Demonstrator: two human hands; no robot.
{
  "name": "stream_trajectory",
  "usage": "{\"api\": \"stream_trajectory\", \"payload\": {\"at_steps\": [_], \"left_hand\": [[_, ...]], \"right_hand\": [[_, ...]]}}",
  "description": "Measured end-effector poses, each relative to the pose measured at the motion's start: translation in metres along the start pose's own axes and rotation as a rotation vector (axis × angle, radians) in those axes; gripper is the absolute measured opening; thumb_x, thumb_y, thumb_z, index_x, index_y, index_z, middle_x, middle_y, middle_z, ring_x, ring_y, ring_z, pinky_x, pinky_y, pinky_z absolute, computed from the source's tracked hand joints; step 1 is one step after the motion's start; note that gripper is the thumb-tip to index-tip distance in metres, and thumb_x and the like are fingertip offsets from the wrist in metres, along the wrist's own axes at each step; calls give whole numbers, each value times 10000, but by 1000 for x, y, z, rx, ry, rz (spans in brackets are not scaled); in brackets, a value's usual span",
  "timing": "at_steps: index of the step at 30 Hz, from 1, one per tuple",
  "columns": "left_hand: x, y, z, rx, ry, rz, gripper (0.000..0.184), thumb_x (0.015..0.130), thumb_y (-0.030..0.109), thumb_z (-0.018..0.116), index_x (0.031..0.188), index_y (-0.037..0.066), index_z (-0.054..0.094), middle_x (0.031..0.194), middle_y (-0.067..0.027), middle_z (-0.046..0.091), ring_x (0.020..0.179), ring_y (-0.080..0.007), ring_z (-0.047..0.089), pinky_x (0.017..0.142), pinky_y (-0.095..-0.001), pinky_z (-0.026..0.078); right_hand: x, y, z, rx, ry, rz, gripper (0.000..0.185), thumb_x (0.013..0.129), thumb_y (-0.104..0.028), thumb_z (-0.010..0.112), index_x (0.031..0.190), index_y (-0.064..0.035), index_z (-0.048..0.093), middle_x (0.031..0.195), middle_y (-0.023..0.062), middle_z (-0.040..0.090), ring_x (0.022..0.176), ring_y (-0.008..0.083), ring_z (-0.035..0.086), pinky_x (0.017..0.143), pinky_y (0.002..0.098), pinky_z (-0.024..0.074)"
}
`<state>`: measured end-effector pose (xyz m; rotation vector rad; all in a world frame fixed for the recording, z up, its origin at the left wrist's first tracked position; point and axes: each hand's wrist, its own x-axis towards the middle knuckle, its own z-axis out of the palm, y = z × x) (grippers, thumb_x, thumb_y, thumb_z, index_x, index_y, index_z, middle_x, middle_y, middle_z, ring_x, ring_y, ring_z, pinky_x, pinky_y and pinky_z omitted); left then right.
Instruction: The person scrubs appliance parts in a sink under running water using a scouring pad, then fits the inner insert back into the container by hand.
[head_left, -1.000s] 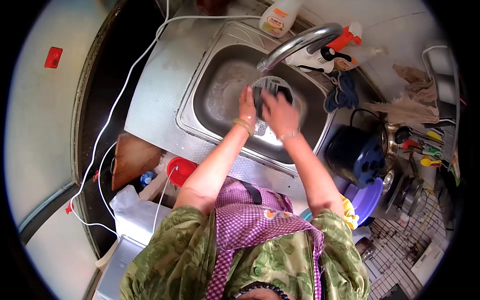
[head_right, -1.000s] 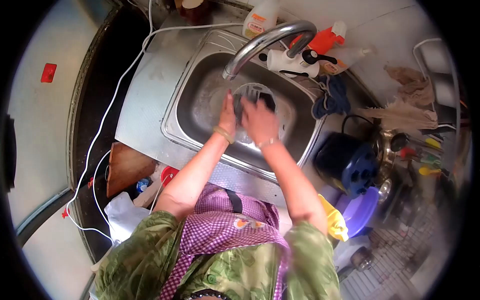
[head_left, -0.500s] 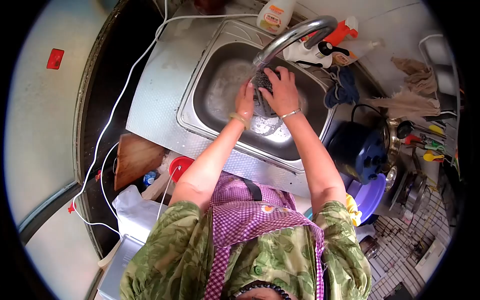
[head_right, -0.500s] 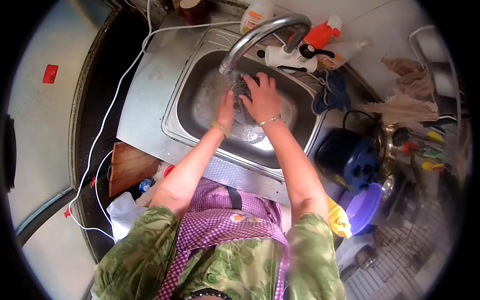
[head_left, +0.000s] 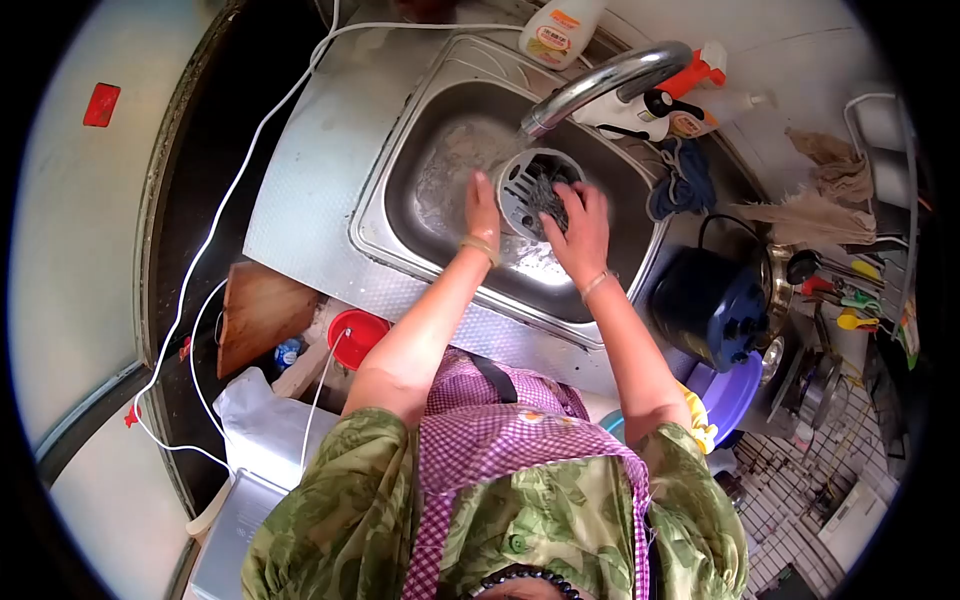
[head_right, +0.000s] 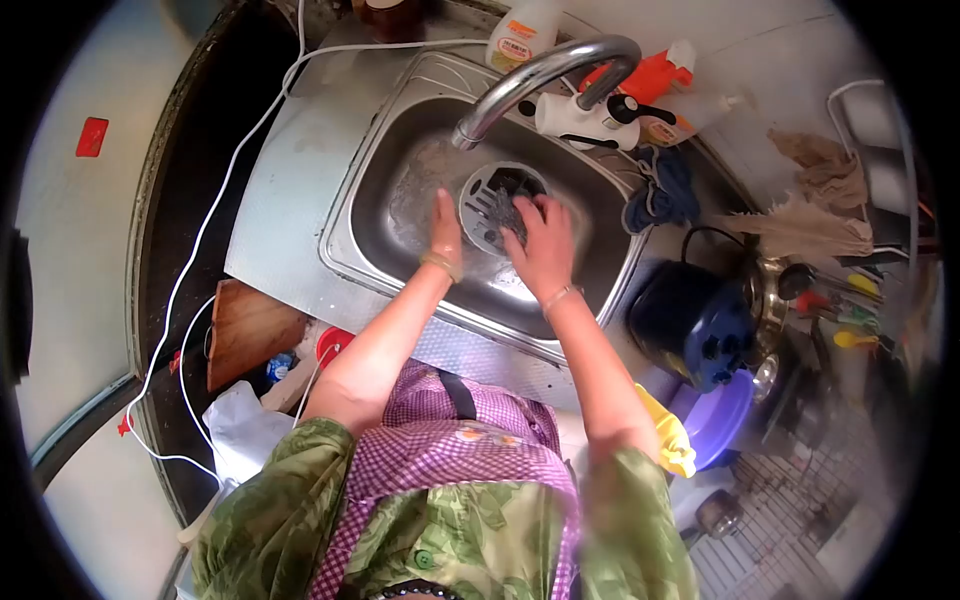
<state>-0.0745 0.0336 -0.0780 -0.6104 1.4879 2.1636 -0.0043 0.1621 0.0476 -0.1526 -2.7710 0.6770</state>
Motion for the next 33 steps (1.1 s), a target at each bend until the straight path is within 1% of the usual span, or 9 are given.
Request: {"api": "stream_trajectory", "payload": {"at_steps": [4,8,12,15,19,24,27,29,33], "left_hand": [[8,54,8,318,-198,123,737,1045,590,350,1417,-27,505,1368,-179,585,1282,-246,529,1093,-374,386],[4,60,12,-231,-194,-75,673,1077,546,296,1271,-23,597,1146,-90,659,1011,-195,626,920,-336,495],[1,54,6,40,-80,217,621,1070,510,374,1321,-24,566,1261,-140,612,1159,-228,574,1041,-359,422],[3,44,15,769,61,540,567,1044,460,467,1344,-12,556,1335,-187,571,1250,-278,532,1094,-369,370],[15,43,13,392,-163,453,494,1056,344,464,1401,-5,523,1400,-255,506,1332,-365,456,1139,-424,314],[34,19,-20,104,-23,339,436,1041,261,482,1390,1,513,1377,-228,529,1291,-369,485,1103,-425,357],[4,34,-6,526,101,553,440,1035,252,473,1391,-4,506,1365,-234,532,1293,-379,485,1105,-441,356],[10,31,15,465,79,674,455,1036,270,468,1398,-5,500,1379,-240,520,1307,-383,477,1112,-445,347],[8,21,21,320,112,585,513,1020,279,486,1435,-23,464,1404,-235,520,1331,-384,464,1138,-429,324]], "right_hand": [[27,-6,31,39,72,-58,509,701,-164,779,1186,-83,645,1183,168,551,1076,380,517,948,474,435],[54,-29,55,171,62,-122,477,675,-143,777,1130,-75,651,1172,152,567,1071,374,523,937,470,449],[39,-37,34,207,128,-44,404,686,-124,776,1067,-61,656,1159,143,586,1080,359,538,939,448,471],[14,-25,3,78,337,165,415,708,-134,780,1100,-68,656,1172,153,578,1087,361,535,944,451,467],[9,-18,21,-64,141,141,469,750,-229,796,1176,-94,652,1178,193,545,1086,376,528,942,456,450],[34,-46,53,139,32,-134,461,742,-209,768,1178,-105,657,1155,191,546,1075,387,520,943,478,443],[37,-10,46,-68,91,-144,403,734,-160,751,1122,-91,669,1135,176,575,1047,367,548,910,465,470],[41,31,38,-34,346,197,376,746,-158,753,1107,-95,669,1129,170,581,1070,371,552,918,466,471],[47,22,28,153,346,239,381,761,-175,757,1120,-90,665,1129,165,577,1086,377,548,926,470,467]]}}
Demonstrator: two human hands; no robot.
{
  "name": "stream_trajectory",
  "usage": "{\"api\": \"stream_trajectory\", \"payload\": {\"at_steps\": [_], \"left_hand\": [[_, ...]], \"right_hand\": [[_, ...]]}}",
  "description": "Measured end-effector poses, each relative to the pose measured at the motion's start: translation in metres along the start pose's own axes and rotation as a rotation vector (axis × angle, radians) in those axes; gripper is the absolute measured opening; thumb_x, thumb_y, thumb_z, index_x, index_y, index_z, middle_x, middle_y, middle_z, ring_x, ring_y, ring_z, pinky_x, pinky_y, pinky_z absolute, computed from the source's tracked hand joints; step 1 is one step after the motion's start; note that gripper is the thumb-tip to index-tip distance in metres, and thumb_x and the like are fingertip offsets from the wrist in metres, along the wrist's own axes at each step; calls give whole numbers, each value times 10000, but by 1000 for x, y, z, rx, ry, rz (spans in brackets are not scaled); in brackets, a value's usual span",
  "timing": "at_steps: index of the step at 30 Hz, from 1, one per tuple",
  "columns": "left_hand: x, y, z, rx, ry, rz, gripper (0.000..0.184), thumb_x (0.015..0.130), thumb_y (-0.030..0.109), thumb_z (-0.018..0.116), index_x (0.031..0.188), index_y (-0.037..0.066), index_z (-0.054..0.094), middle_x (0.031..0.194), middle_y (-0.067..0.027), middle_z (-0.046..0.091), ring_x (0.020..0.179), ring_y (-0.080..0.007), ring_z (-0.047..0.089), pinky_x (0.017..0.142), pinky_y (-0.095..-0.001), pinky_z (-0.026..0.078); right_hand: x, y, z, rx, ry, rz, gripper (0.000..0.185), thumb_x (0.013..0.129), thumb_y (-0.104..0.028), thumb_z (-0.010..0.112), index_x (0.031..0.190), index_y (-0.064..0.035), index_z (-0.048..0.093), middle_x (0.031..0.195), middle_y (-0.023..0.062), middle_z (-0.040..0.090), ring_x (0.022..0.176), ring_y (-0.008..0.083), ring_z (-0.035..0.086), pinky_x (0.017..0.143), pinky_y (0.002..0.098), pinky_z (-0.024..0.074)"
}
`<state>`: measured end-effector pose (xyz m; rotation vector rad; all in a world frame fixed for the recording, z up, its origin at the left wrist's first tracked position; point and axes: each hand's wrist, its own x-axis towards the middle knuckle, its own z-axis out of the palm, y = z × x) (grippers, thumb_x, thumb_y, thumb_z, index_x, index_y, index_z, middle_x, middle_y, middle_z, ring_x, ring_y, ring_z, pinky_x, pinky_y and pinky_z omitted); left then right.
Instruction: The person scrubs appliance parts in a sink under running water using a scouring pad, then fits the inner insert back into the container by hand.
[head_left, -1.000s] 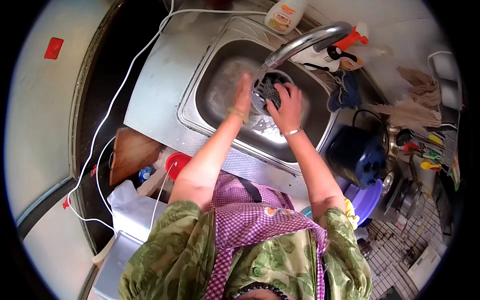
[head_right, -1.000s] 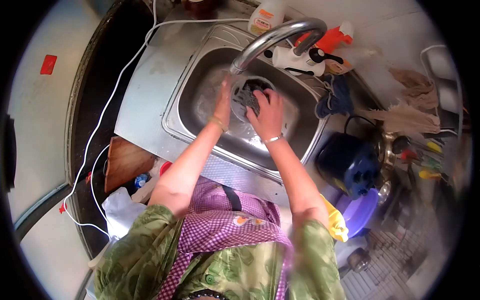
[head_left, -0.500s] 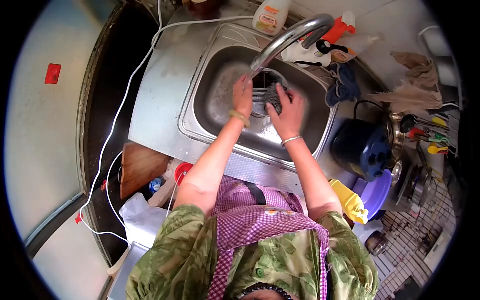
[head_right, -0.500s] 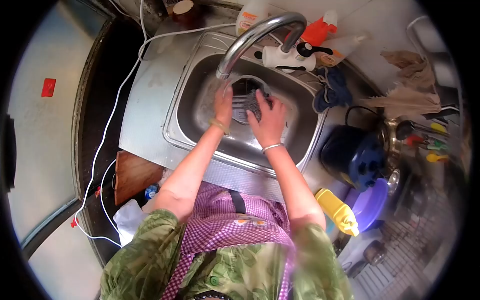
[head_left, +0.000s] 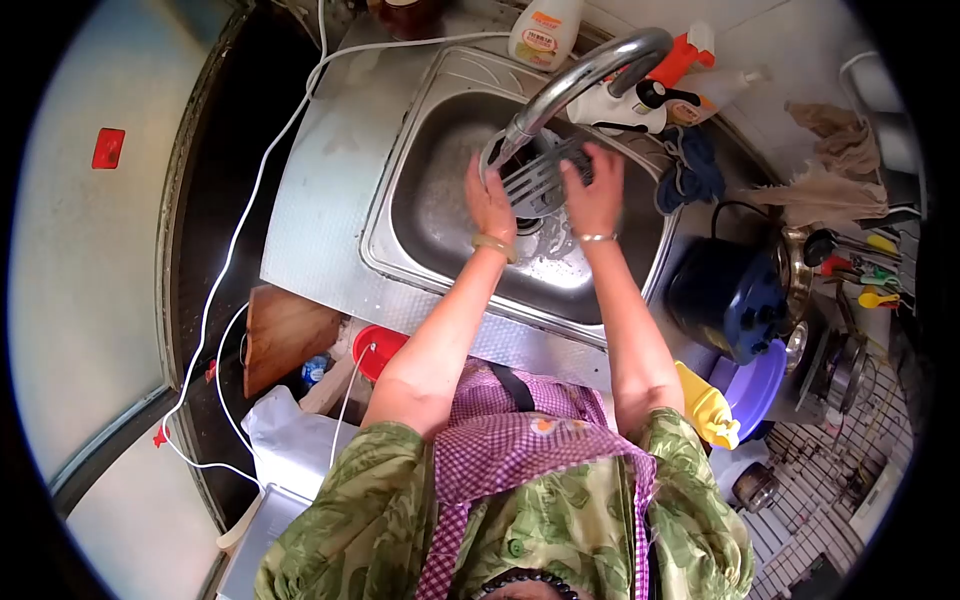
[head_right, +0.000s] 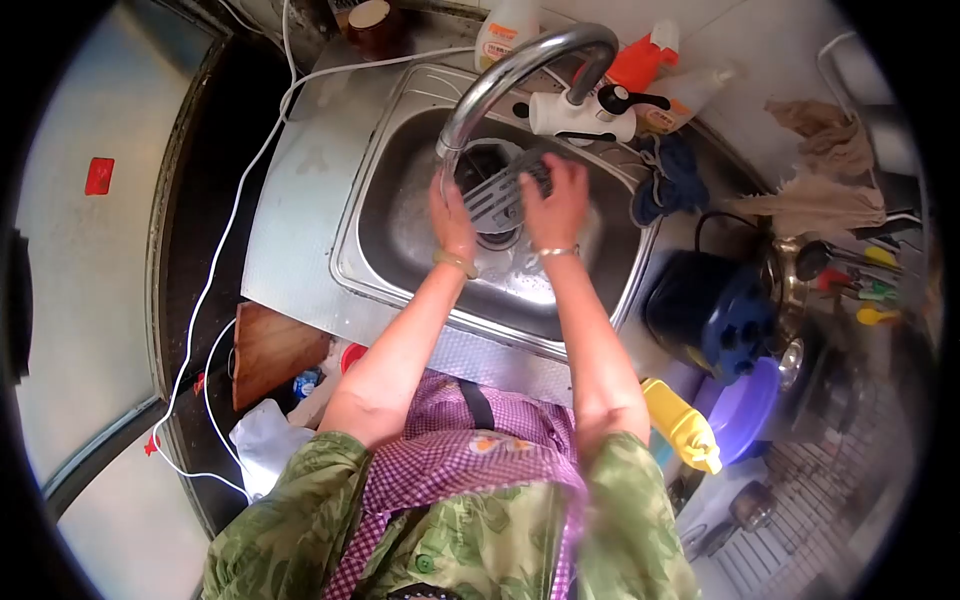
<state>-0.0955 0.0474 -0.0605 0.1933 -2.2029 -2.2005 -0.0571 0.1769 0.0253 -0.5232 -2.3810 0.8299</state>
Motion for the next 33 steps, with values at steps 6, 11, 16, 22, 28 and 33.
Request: {"api": "stream_trajectory", "payload": {"at_steps": [6,11,16,22,28,33], "left_hand": [[4,22,-5,47,-67,-50,554,1013,313,534,1441,-30,457,1390,-247,535,1309,-381,486,1132,-427,330],[4,-2,-1,52,-47,-7,530,1019,299,533,1426,-35,468,1389,-257,529,1301,-394,486,1113,-436,345],[-6,16,-7,163,-28,-30,567,1016,303,543,1472,-13,424,1426,-256,503,1325,-390,473,1122,-432,346],[16,19,-36,63,-200,-364,793,897,363,724,1518,12,378,1460,-248,483,1332,-333,483,1126,-387,352],[18,49,-36,-133,-161,-547,685,877,259,730,1456,9,462,1276,-186,633,1136,-258,614,988,-337,465],[16,30,-44,213,-163,-213,617,875,203,691,1432,21,498,1311,-264,605,1198,-368,600,1033,-391,449]], "right_hand": [[-12,-11,5,-146,-203,-188,397,741,-174,771,1109,-77,658,1128,169,571,1063,381,534,923,484,457],[-18,-17,18,-27,-197,-250,380,746,-158,760,1091,-56,640,1123,182,572,1071,396,520,948,509,432],[18,38,12,-268,87,130,316,814,-145,722,1078,-18,604,1119,202,571,1092,410,538,955,489,444],[-30,86,12,-12,46,299,338,882,-187,694,1131,10,578,1131,225,579,1057,397,564,951,454,448],[-23,61,41,108,113,280,374,875,-220,721,1141,-5,572,1092,197,579,1027,356,568,931,425,453],[9,-24,22,105,-26,-41,329,837,-149,726,1116,-29,603,1111,197,571,1019,375,566,923,442,466]]}}
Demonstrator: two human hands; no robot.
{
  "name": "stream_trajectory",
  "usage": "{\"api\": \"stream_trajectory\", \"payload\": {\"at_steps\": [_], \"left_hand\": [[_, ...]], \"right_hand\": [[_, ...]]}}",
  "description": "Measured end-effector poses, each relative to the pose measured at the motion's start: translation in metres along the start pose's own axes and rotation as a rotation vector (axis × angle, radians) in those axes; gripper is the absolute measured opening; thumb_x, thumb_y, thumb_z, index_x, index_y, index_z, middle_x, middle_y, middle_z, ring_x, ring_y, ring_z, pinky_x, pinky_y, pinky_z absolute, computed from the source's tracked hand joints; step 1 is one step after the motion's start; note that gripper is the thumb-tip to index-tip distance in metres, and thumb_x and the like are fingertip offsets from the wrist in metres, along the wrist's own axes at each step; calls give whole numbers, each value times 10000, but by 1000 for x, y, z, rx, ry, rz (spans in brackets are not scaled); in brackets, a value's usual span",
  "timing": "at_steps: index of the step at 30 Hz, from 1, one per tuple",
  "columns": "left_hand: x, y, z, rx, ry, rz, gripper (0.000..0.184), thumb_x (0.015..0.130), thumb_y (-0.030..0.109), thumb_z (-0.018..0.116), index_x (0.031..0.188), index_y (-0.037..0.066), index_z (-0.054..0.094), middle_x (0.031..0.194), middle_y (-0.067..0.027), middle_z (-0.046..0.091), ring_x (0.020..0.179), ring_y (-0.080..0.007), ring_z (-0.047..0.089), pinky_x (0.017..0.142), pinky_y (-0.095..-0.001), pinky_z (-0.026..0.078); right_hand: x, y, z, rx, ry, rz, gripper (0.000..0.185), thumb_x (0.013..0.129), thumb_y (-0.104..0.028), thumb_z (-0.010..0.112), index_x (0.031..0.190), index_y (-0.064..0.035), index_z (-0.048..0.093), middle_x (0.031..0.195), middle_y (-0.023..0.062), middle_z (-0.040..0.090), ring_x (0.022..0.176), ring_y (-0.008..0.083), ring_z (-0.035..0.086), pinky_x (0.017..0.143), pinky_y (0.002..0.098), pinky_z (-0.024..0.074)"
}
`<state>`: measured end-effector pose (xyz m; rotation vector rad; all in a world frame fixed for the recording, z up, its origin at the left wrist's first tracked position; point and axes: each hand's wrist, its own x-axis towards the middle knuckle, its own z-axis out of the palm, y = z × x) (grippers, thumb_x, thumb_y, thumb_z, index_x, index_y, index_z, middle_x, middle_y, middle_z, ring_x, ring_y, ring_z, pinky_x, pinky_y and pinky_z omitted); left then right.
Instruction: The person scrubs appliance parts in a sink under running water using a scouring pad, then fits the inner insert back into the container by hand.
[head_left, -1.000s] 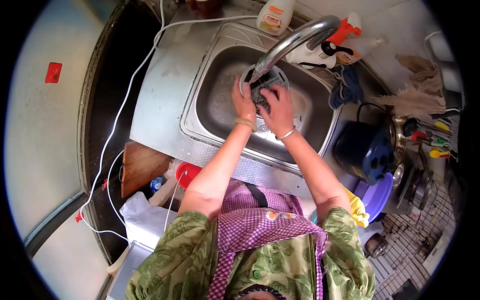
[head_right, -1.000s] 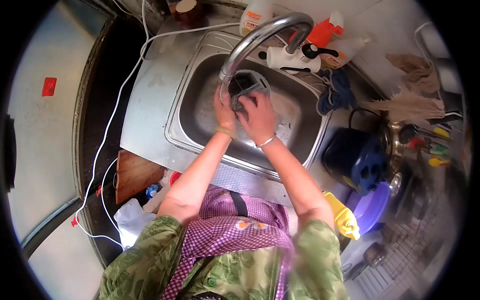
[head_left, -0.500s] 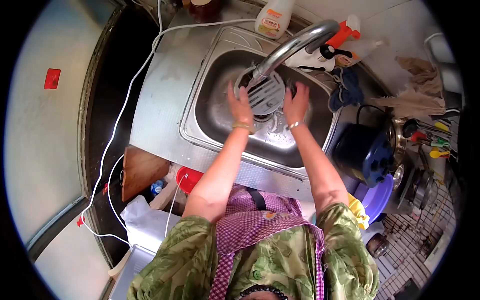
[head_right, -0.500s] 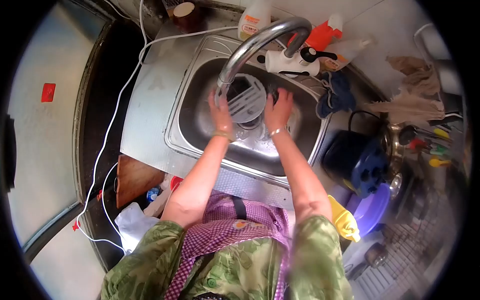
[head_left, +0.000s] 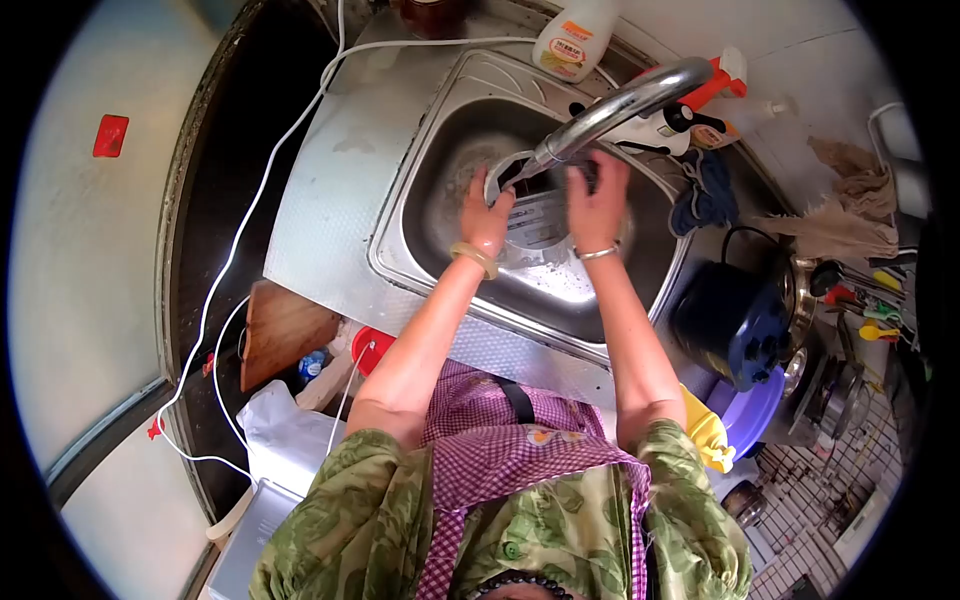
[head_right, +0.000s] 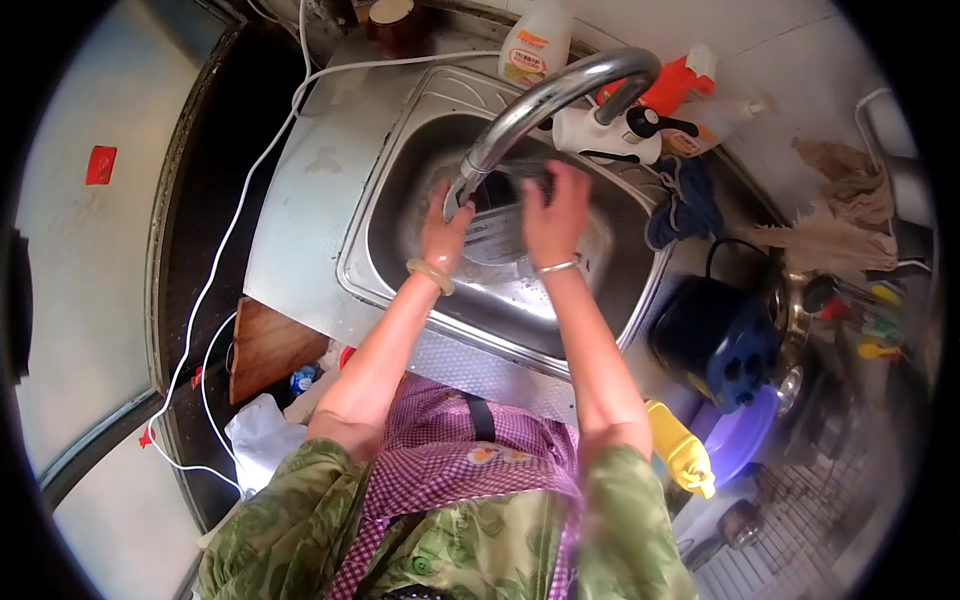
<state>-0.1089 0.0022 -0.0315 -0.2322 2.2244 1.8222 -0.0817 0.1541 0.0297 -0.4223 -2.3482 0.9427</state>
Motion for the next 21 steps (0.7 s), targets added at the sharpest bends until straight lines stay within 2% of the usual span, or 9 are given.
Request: {"api": "stream_trajectory", "payload": {"at_steps": [2,4,7,8,12,15,16,18,21], "left_hand": [[-7,-8,11,50,55,129,632,859,164,677,1440,7,484,1312,-296,595,1219,-416,584,1051,-418,444],[-8,-19,19,13,105,29,631,862,160,673,1446,18,482,1304,-290,601,1211,-413,588,1047,-419,446],[-15,3,10,-57,103,7,588,876,156,661,1417,-6,496,1290,-286,606,1198,-407,593,1033,-426,452],[-12,4,13,-49,93,3,571,885,158,658,1408,-13,502,1286,-286,607,1197,-406,594,1029,-429,454],[-1,-37,33,-104,73,-108,520,914,151,648,1391,-11,518,1292,-288,603,1199,-406,592,1021,-446,459],[-11,7,12,23,59,-114,536,917,151,648,1413,0,509,1337,-276,585,1217,-384,589,1043,-424,443],[-14,8,12,-34,54,-114,546,919,160,653,1420,1,504,1346,-270,582,1225,-376,585,1050,-415,437],[-7,-18,25,-225,59,-126,584,929,209,668,1444,2,487,1356,-251,581,1257,-343,564,1073,-386,412],[-8,-18,29,-259,81,-128,597,936,241,670,1446,-7,482,1369,-245,575,1285,-336,542,1089,-384,393]], "right_hand": [[1,-26,10,-62,-176,-223,317,818,-124,723,1104,-39,617,1101,196,575,1020,385,568,925,447,471],[5,-40,23,-162,-391,-434,314,799,-104,721,1095,-54,631,1091,193,584,1031,391,569,931,453,474],[28,9,27,-53,-305,-8,351,801,-117,718,1146,-100,658,1111,188,599,1076,378,566,955,466,466],[25,10,25,-27,-246,35,339,791,-158,730,1118,-91,671,1134,188,600,1068,373,569,940,479,472],[6,-49,27,-229,-462,-327,388,801,-175,714,1166,-55,658,1117,228,610,1031,405,610,908,467,505],[31,-2,42,-218,-340,-117,372,806,-192,726,1147,-59,655,1124,218,602,1030,408,600,891,476,503],[44,9,30,-43,-258,140,377,808,-199,732,1165,-105,661,1071,182,598,976,385,601,878,463,494],[31,1,5,-91,-266,-12,382,809,-194,735,1173,-113,655,1070,167,598,975,381,593,870,461,496],[-1,-18,-19,-272,-271,-263,390,805,-193,741,1176,-106,654,1073,167,590,999,380,563,881,470,485]]}}
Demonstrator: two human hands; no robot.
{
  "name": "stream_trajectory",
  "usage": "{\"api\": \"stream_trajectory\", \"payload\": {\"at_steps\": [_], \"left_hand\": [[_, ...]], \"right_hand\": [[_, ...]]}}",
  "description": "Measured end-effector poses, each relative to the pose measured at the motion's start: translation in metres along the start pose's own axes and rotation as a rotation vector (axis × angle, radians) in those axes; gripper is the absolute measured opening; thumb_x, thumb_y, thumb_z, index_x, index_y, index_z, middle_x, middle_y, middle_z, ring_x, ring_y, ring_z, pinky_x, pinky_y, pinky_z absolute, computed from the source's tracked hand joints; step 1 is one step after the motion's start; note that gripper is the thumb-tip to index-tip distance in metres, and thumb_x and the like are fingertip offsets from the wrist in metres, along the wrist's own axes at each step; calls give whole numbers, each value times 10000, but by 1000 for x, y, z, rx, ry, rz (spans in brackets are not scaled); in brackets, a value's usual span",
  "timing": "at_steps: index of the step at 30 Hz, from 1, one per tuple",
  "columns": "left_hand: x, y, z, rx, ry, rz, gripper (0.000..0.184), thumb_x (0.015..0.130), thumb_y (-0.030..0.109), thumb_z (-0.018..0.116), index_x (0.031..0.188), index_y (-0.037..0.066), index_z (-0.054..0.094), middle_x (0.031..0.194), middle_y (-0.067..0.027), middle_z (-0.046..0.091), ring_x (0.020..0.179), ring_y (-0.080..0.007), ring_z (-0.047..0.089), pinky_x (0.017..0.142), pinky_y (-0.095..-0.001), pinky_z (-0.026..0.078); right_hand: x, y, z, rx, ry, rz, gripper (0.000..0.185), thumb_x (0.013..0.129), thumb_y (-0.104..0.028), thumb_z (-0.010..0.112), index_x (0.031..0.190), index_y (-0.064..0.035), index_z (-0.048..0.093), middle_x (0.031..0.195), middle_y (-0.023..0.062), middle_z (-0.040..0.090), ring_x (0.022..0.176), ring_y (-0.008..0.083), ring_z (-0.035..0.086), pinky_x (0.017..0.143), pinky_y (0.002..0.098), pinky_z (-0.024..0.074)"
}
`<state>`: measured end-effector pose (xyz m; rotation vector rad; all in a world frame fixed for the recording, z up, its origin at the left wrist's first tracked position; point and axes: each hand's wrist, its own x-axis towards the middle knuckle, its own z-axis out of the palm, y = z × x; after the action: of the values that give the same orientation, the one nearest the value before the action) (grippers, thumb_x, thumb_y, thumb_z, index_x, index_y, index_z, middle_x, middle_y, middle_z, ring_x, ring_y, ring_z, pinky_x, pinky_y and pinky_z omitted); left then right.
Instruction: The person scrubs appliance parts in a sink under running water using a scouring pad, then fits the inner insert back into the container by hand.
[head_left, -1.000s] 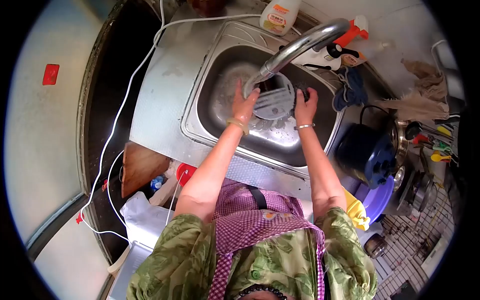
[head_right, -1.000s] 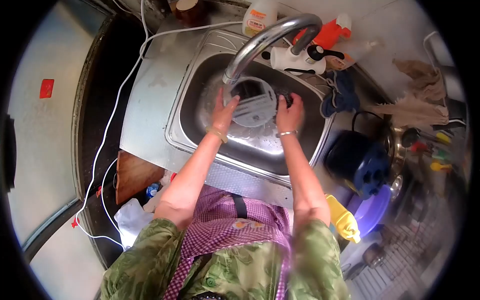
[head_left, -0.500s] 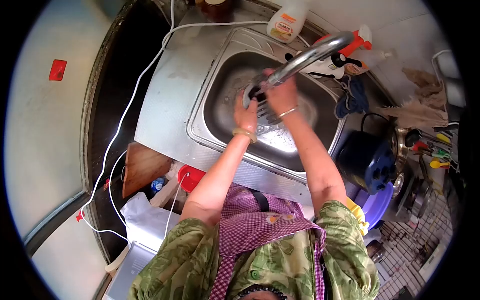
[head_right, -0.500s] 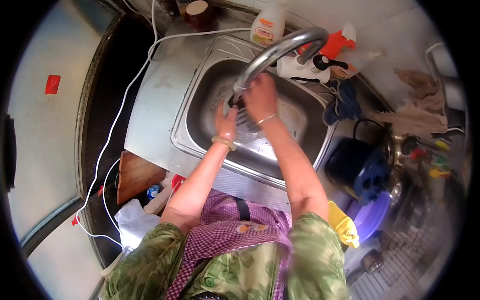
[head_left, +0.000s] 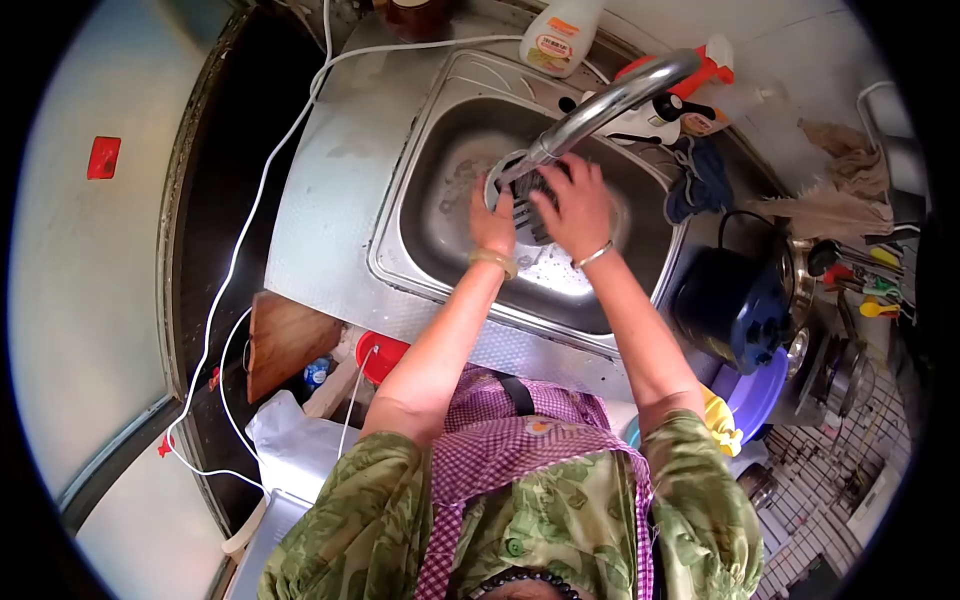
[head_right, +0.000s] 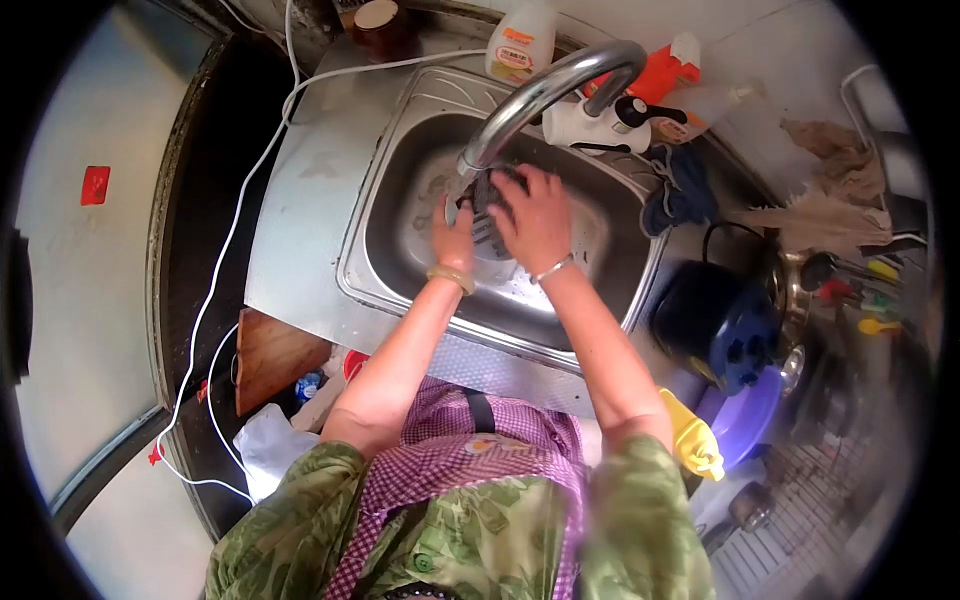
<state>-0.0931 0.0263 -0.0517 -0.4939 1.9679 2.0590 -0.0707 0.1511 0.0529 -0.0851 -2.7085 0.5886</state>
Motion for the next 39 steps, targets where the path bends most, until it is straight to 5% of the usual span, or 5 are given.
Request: {"api": "stream_trajectory", "payload": {"at_steps": [11,14,18,22,39], "left_hand": [[-11,15,3,19,-47,72,584,970,285,648,1432,-32,482,1393,-230,561,1281,-336,539,1091,-388,386],[-15,9,5,104,23,124,589,985,297,629,1443,-33,463,1408,-228,544,1304,-324,516,1110,-380,361],[-12,6,8,48,-8,170,558,996,286,608,1434,-30,469,1409,-226,541,1313,-317,507,1120,-377,349],[-14,12,11,65,61,140,506,999,249,583,1414,-24,488,1386,-218,558,1283,-319,529,1099,-384,372],[18,-40,8,-295,-135,51,611,1077,456,381,1465,-15,402,1459,-210,444,1323,-270,484,1103,-356,382]], "right_hand": [[-67,9,22,13,8,-8,322,779,-87,723,1088,-55,641,1047,190,565,972,395,577,824,506,497],[-18,32,2,-92,237,357,339,760,-89,757,1074,-45,636,1040,202,565,977,391,582,860,481,499],[-41,-10,23,186,-20,-64,283,817,-127,694,1087,-65,639,1027,178,584,918,387,573,801,497,494],[-3,40,18,-28,240,356,300,819,-198,716,1080,-73,640,1018,171,570,1010,372,565,844,486,502],[28,-24,55,299,-141,-124,445,800,-196,723,1199,-22,628,1115,198,557,1019,390,562,923,435,464]]}}
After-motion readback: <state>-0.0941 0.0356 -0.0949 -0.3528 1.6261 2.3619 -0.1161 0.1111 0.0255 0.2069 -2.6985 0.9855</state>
